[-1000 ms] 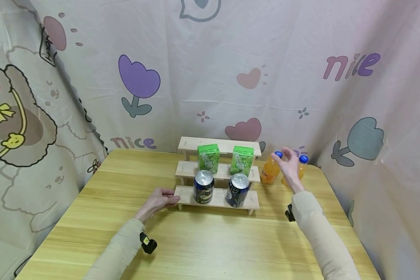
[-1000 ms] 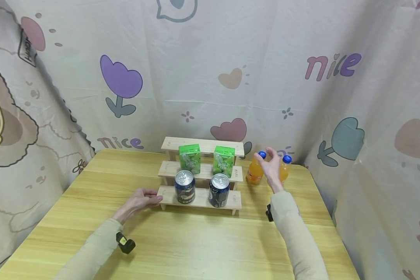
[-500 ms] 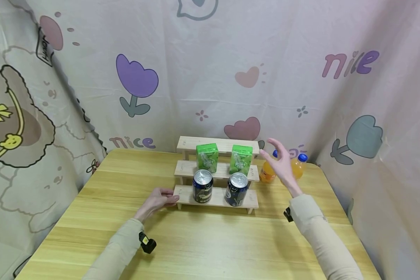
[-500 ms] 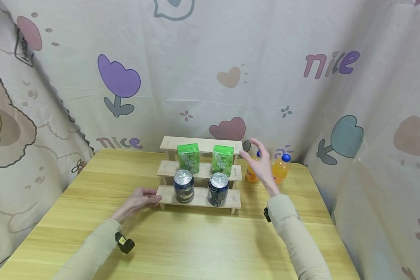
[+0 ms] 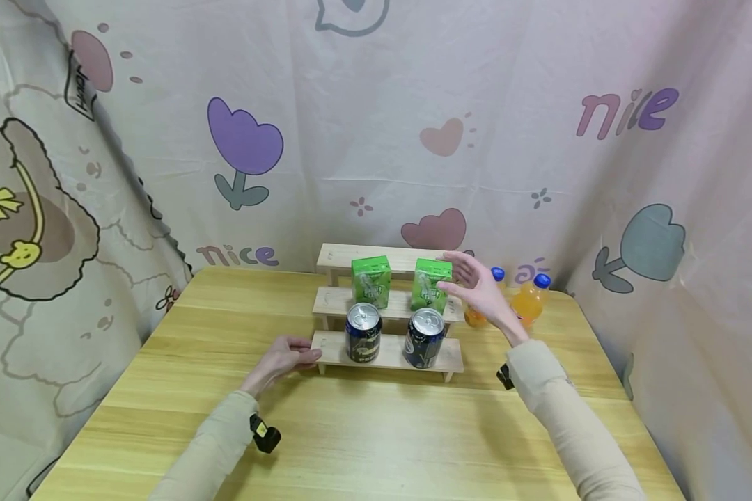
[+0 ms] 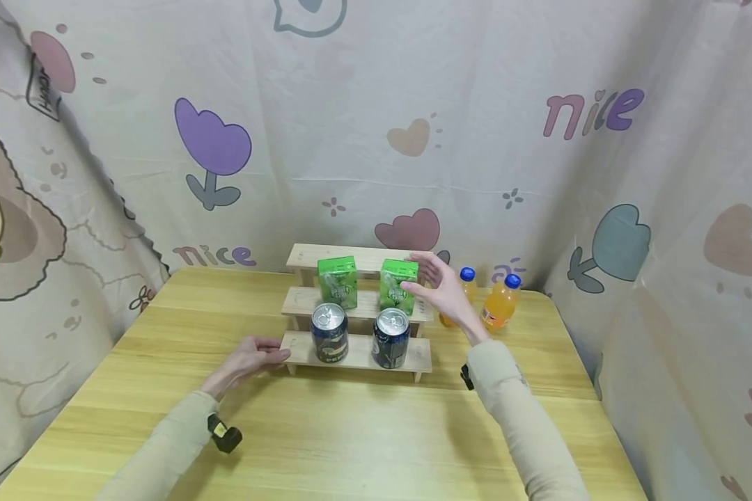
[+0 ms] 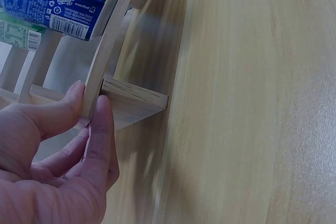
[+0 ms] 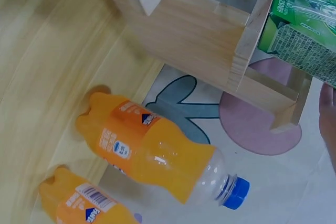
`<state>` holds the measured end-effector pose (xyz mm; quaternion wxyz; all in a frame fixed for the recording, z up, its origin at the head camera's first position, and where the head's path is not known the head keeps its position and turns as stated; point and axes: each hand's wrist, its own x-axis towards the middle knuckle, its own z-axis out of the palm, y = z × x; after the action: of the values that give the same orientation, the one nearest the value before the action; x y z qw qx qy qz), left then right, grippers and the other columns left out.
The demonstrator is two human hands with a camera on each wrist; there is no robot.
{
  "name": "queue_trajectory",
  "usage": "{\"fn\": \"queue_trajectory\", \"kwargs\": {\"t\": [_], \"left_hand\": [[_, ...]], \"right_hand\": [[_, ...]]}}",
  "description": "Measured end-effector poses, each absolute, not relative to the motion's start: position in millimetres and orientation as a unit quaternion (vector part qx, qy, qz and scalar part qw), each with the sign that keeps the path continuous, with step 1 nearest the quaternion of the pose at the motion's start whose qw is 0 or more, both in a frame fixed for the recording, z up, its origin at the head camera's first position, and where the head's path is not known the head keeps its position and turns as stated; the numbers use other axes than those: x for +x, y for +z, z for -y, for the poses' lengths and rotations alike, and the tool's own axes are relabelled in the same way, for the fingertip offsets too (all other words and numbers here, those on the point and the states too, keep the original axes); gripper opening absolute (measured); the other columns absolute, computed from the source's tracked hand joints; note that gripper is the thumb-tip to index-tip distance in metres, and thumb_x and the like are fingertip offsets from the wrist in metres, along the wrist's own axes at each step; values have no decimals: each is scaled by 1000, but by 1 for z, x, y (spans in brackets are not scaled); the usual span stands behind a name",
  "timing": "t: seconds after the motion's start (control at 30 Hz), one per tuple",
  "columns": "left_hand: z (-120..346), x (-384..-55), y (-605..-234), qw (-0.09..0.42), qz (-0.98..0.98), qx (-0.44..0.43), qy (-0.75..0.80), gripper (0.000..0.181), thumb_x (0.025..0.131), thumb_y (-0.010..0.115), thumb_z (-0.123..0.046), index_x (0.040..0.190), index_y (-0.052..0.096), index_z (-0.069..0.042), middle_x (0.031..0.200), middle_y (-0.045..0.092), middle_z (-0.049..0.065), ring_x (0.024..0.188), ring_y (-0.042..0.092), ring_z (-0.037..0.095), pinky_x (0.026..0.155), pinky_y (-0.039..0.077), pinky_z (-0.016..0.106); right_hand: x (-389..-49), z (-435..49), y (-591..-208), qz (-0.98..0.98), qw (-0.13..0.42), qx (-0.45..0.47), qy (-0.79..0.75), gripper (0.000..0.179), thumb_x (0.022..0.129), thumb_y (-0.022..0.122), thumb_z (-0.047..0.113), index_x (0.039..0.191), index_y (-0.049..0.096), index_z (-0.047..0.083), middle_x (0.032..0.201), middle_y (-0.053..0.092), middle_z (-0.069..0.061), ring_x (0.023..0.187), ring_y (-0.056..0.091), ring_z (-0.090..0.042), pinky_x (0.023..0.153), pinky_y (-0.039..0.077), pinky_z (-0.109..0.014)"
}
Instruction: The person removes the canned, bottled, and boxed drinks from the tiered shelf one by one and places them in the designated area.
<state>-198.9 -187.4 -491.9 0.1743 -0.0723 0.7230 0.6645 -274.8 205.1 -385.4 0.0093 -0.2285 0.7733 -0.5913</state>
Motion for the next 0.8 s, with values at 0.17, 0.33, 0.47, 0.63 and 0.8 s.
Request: {"fn": "queue_trajectory", "kwargs": {"t": [0.17,0.33,0.47,0.63,0.8], "left_hand": [[187,-199,-492,173,-720,-74,668,52,93,67,3,134,42,24,95,67,10,81,70,12,78,65,21],[187,-199,-492,174,-720,-73,668,53,93,66,3,134,41,24,95,67,10,80,69,11,78,65,21],[187,-199,-491,176,-718,-73,670,55,93,66,3,136,39,24,97,67,11,81,69,11,80,65,21],[187,-199,-491,178,-717,-72,670,55,93,66,3,136,39,24,97,66,10,80,69,11,79,64,21],[188,-200,-492,179,-718,-69,669,54,93,66,3,135,40,24,96,66,9,80,69,11,78,64,21]], "right_hand": [[-277,-201,-384,-793,30,-223,-566,62,91,73,8,146,45,5,156,43,-19,149,35,-39,130,24,-54],[-279,-198,-384,-802,43,-199,-561,60,90,74,11,144,47,5,148,51,-22,144,43,-41,127,31,-55],[-280,-198,-384,-804,50,-183,-564,60,91,74,11,144,47,3,145,53,-24,141,46,-42,125,34,-54],[-280,-196,-384,-804,46,-176,-566,58,92,73,10,143,47,2,144,54,-25,139,48,-43,123,37,-55],[-279,-193,-386,-801,29,-171,-573,55,92,73,9,141,50,1,138,59,-26,131,56,-40,118,45,-52]]}}
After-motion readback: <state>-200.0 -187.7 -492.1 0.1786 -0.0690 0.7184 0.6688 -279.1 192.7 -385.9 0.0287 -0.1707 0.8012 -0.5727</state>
